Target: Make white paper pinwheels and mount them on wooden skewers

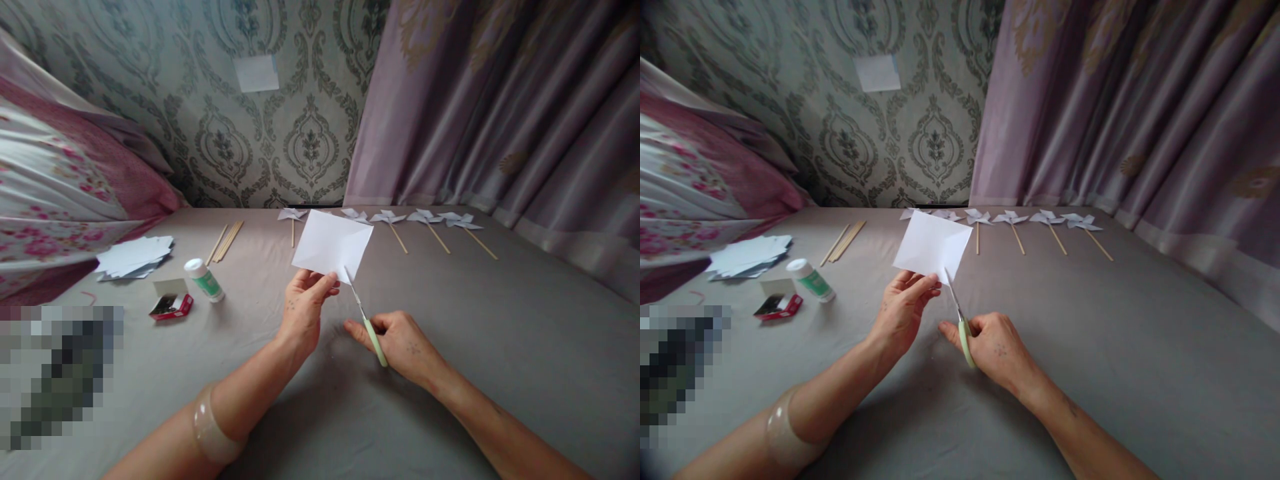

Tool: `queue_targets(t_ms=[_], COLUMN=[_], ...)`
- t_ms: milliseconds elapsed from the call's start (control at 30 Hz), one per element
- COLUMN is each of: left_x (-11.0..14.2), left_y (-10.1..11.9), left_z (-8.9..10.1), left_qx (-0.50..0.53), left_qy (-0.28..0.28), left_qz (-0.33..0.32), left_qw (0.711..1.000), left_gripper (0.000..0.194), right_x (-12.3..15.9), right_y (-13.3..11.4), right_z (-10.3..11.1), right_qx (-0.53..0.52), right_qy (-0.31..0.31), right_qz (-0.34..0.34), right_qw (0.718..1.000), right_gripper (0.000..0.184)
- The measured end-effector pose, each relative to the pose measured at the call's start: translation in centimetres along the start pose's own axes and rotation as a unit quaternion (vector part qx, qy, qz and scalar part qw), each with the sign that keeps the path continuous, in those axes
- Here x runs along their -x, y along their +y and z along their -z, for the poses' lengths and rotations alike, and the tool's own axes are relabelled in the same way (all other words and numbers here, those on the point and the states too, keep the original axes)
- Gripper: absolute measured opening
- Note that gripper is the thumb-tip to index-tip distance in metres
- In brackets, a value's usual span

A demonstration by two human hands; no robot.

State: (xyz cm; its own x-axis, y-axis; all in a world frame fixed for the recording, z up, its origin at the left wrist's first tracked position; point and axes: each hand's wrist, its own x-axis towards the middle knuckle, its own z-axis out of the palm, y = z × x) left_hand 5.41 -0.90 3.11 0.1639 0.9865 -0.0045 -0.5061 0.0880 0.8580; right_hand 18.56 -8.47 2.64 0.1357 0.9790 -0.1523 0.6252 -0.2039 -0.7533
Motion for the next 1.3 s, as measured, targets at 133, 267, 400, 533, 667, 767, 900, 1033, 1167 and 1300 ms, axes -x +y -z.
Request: queue_targets(t_ms=[133,267,400,533,667,767,900,1033,1167,1300], left_x=[0.23,0.55,0.72,0.72,0.76,0.8,0.77,0.72,0.65,0.58], left_y=[0.06,0.07,0.02,-0.1,-0.2,-0.22,-0.24,-0.3,-0.43,-0.46], left_z=[-0.27,-0.47,-0.53,-0.53,-0.49,-0.49,-0.53,-0.45,-0.32,-0.32], left_qx=[-0.005,-0.007,-0.004,-0.001,-0.002,-0.001,0.002,0.003,0.004,0.002], left_qy=[-0.006,-0.013,-0.017,-0.023,-0.027,-0.027,-0.026,-0.026,-0.027,-0.026], left_qz=[0.007,0.019,0.022,0.023,0.027,0.027,0.026,0.026,0.023,0.025], left_qw=[1.0,1.0,1.0,0.999,0.999,0.999,0.999,0.999,0.999,0.999], left_gripper=[0.02,0.021,0.019,0.018,0.018,0.019,0.019,0.02,0.022,0.022], right_x=[-0.06,-0.1,-0.11,-0.1,-0.06,-0.05,-0.05,-0.03,-0.04,-0.06], right_y=[0.26,0.42,0.45,0.4,0.32,0.31,0.33,0.38,0.45,0.41], right_z=[-0.1,-0.1,-0.16,-0.19,-0.13,-0.12,-0.14,-0.18,-0.24,-0.21], right_qx=[-0.01,-0.018,-0.029,-0.043,-0.046,-0.041,-0.033,-0.03,-0.022,-0.021], right_qy=[0.004,0.014,0.021,0.018,0.019,0.025,0.036,0.038,0.048,0.05], right_qz=[0.007,0.007,0.012,0.008,0.007,0.012,0.016,0.018,0.023,0.024], right_qw=[1.0,1.0,0.999,0.999,0.999,0.999,0.999,0.999,0.998,0.998], right_gripper=[0.054,0.053,0.052,0.052,0.052,0.053,0.055,0.054,0.052,0.052])
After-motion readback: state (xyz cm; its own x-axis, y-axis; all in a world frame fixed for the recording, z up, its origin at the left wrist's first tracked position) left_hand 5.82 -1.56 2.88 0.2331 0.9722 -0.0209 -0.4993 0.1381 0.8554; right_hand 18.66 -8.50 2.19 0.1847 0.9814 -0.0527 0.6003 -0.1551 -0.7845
